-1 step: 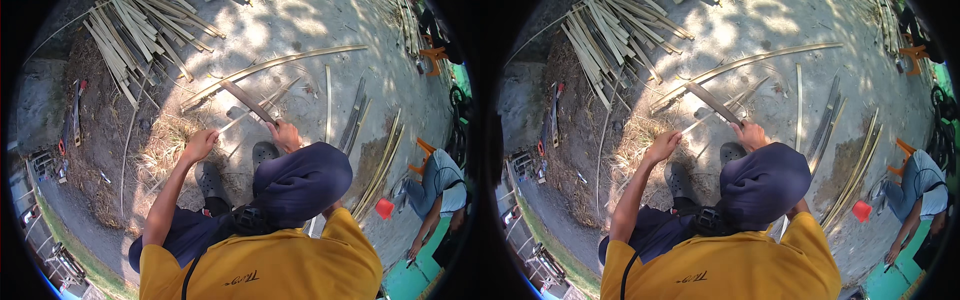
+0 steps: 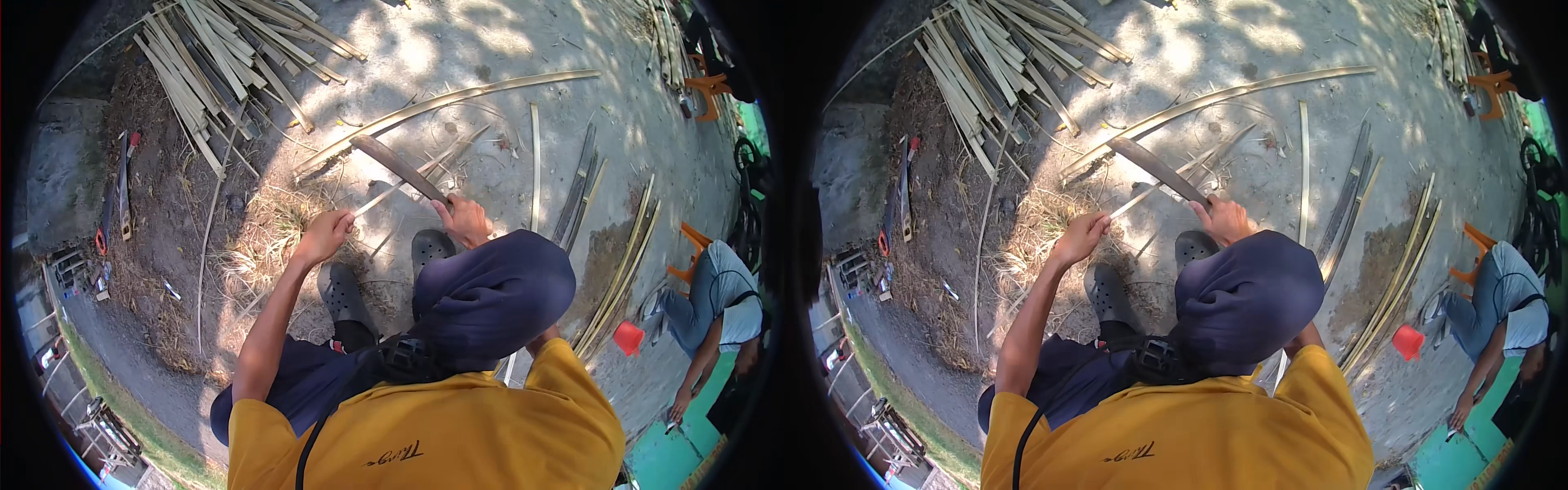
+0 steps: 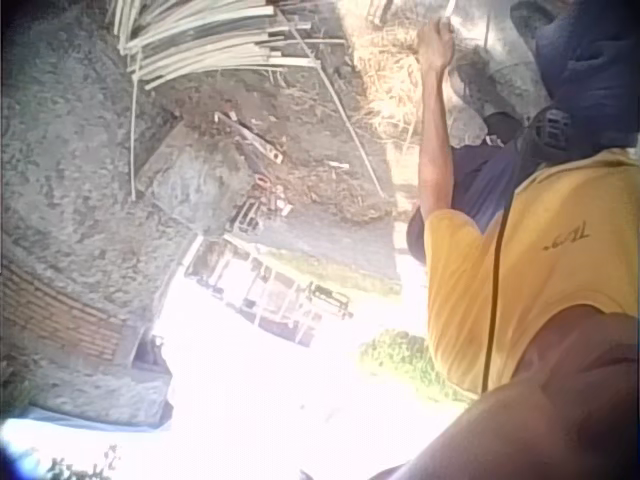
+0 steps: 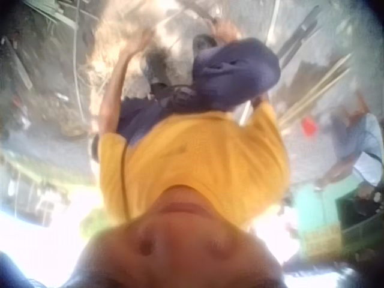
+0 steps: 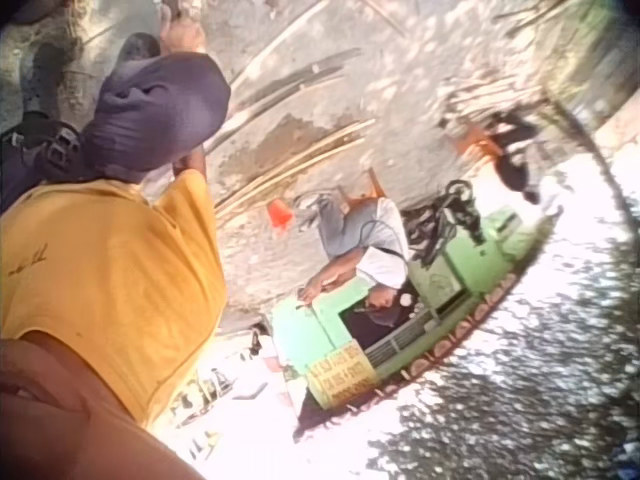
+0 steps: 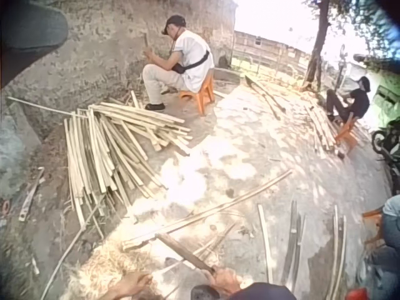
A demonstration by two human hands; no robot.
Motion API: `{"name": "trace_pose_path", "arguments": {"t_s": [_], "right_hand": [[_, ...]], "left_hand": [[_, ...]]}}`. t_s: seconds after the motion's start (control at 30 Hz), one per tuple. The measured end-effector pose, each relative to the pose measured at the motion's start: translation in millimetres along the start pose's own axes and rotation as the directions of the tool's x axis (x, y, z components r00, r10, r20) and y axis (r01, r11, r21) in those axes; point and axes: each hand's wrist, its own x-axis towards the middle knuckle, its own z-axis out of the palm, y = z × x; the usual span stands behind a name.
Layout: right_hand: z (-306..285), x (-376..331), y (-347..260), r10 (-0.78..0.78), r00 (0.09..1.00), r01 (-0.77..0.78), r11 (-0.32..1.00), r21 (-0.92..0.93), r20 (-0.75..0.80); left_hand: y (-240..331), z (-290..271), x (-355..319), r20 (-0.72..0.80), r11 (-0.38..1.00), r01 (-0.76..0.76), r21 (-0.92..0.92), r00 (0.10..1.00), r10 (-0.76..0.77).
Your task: The person scrapes a long strip of bamboo using a knife, then uses a thin thread to split or refine a small section of the bamboo strip. The person handles the bamboo strip by hand, pulling it through the thread multiple times.
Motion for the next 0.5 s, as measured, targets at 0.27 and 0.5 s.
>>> {"name": "trace_pose_path", "arguments": {"t_s": [0.27, 0.5], "right_hand": [[-26.1, 11.4, 76.1, 0.209, 0.956, -0.232, 0.968, -0.093, -0.204], [-2.6, 7.8, 26.8, 0.115, 0.992, -0.118, 0.991, -0.059, -0.051]], "left_hand": [[-4.8, -77.1, -45.0, 0.150, 0.991, 0.104, 0.082, 0.982, -0.115], [6.6, -68.9, -36.4, 0.143, 0.992, 0.032, 0.123, 0.988, -0.050]]}}
